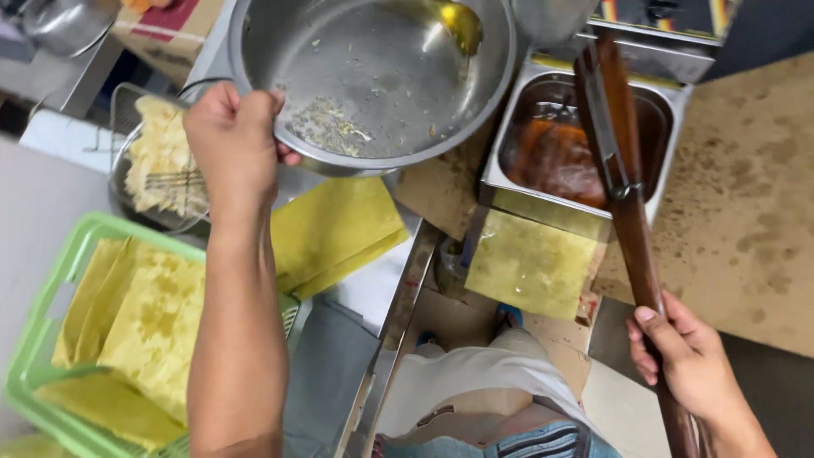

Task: Frying food items in a deep fryer and sorting raw slices into a basket for processing.

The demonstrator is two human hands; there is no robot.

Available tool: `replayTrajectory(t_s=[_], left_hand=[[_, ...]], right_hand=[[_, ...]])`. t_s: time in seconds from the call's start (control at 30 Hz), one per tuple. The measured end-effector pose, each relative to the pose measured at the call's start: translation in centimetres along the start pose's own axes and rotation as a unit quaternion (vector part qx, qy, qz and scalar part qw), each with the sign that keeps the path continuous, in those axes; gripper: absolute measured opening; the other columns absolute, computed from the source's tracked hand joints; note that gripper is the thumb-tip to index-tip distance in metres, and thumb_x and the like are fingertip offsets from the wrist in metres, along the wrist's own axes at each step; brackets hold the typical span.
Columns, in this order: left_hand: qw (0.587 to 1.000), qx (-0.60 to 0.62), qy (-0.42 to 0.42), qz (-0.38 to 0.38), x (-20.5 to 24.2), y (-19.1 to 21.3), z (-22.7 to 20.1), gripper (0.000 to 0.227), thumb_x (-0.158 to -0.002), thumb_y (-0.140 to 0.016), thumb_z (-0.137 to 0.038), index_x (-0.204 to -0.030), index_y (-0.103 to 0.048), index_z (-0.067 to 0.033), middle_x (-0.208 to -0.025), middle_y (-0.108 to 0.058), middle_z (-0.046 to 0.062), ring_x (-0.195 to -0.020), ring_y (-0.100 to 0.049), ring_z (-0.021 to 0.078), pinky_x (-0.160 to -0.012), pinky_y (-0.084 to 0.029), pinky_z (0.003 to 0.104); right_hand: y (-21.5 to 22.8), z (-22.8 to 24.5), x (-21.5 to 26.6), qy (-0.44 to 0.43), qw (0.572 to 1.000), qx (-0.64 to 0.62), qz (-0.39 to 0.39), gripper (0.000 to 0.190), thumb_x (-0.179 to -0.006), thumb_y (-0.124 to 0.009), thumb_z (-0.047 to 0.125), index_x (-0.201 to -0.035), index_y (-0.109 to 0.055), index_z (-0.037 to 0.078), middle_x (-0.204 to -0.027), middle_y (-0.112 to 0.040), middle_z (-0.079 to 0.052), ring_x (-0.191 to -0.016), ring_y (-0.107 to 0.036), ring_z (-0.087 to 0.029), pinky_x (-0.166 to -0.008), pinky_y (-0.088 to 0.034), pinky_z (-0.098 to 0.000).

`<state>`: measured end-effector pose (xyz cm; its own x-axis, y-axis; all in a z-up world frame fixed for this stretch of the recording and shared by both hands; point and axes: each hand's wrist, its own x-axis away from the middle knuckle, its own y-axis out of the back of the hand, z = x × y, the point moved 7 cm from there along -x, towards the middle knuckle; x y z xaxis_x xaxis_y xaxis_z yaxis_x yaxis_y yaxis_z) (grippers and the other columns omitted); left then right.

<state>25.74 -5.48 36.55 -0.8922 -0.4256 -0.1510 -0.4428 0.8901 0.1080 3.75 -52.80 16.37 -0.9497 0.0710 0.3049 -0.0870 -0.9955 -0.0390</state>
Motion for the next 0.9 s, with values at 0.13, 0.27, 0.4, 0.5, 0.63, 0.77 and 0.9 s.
replayTrajectory(t_s=[0.13,0.27,0.4,0.5,0.63,0.77,0.9], left_hand=[[0.991,-0.110,-0.068,0.039,-3.0,-6.2,0.2,0.047,-0.090,-0.075,-0.011,-0.066,-0.035,-0.0181,-0.049,-0.038,-0.002,-0.038,-0.069,0.0182,-0.029,-0.028,0.027],[0.923,-0.289,-0.243,0.071,-3.9,-13.3,0.3,0.036,-0.080,-0.071,-0.028,-0.065,-0.039,-0.0187,-0.057,-0.036,-0.006,-0.058,-0.033,0.0113,-0.054,-0.033,0.035],[0.861,-0.333,-0.367,0.110,-1.9,-19.9,-0.1,0.027,-0.077,-0.067,-0.031,-0.064,-0.048,-0.0167,-0.052,-0.053,0.001,-0.050,-0.048,0.0262,-0.055,-0.040,0.042],[0.858,-0.354,-0.344,0.142,-0.7,-22.9,0.1,0.028,-0.078,-0.066,-0.033,-0.066,-0.046,-0.0165,-0.053,-0.051,0.004,-0.051,-0.048,0.0359,-0.055,-0.041,0.047],[0.838,-0.353,-0.372,0.184,0.4,-25.9,0.6,0.031,-0.081,-0.066,-0.030,-0.068,-0.043,-0.0142,-0.052,-0.048,0.002,-0.050,-0.045,0.0335,-0.055,-0.039,0.047],[0.815,-0.353,-0.414,0.197,2.0,-27.7,0.8,0.027,-0.084,-0.068,-0.028,-0.072,-0.053,-0.0094,-0.057,-0.059,0.011,-0.055,-0.057,0.0459,-0.058,-0.044,0.053],[0.797,-0.368,-0.434,0.204,3.6,-29.0,1.2,0.023,-0.083,-0.065,-0.026,-0.078,-0.058,-0.0043,-0.062,-0.064,0.026,-0.057,-0.059,0.0569,-0.056,-0.047,0.063]], right_hand=[[1.1,-3.1,3.1,-0.048,0.996,-0.065,-0.042,0.024,-0.105,-0.053,0.013,-0.087,-0.053,-0.002,-0.070,-0.049,-0.011,-0.040,-0.037,-0.016,-0.033,-0.028,-0.0296],[1.5,-5.9,5.7,-0.112,0.980,-0.154,-0.063,0.017,-0.103,-0.052,0.012,-0.092,-0.049,-0.001,-0.076,-0.049,-0.016,-0.041,-0.034,-0.016,-0.027,-0.025,-0.0292],[1.7,-7.7,7.6,-0.172,0.957,-0.210,-0.100,0.013,-0.101,-0.053,0.013,-0.105,-0.053,0.001,-0.075,-0.046,-0.015,-0.042,-0.029,-0.015,-0.028,-0.021,-0.0288],[1.9,-8.6,8.6,-0.188,0.945,-0.245,-0.105,0.010,-0.103,-0.051,0.010,-0.106,-0.055,0.001,-0.074,-0.045,-0.016,-0.041,-0.028,-0.013,-0.027,-0.019,-0.0270],[2.4,-9.3,8.8,-0.193,0.942,-0.262,-0.084,0.014,-0.103,-0.051,0.012,-0.109,-0.055,0.000,-0.074,-0.044,-0.015,-0.041,-0.028,-0.013,-0.027,-0.020,-0.0276],[2.4,-9.5,8.4,-0.200,0.938,-0.273,-0.080,0.031,-0.102,-0.049,0.012,-0.128,-0.060,0.000,-0.074,-0.043,-0.013,-0.041,-0.027,-0.012,-0.026,-0.023,-0.0271],[2.4,-10.7,7.4,-0.192,0.941,-0.272,-0.064,0.038,-0.101,-0.048,0.013,-0.135,-0.060,0.001,-0.074,-0.042,-0.012,-0.040,-0.027,-0.010,-0.026,-0.026,-0.0250]])
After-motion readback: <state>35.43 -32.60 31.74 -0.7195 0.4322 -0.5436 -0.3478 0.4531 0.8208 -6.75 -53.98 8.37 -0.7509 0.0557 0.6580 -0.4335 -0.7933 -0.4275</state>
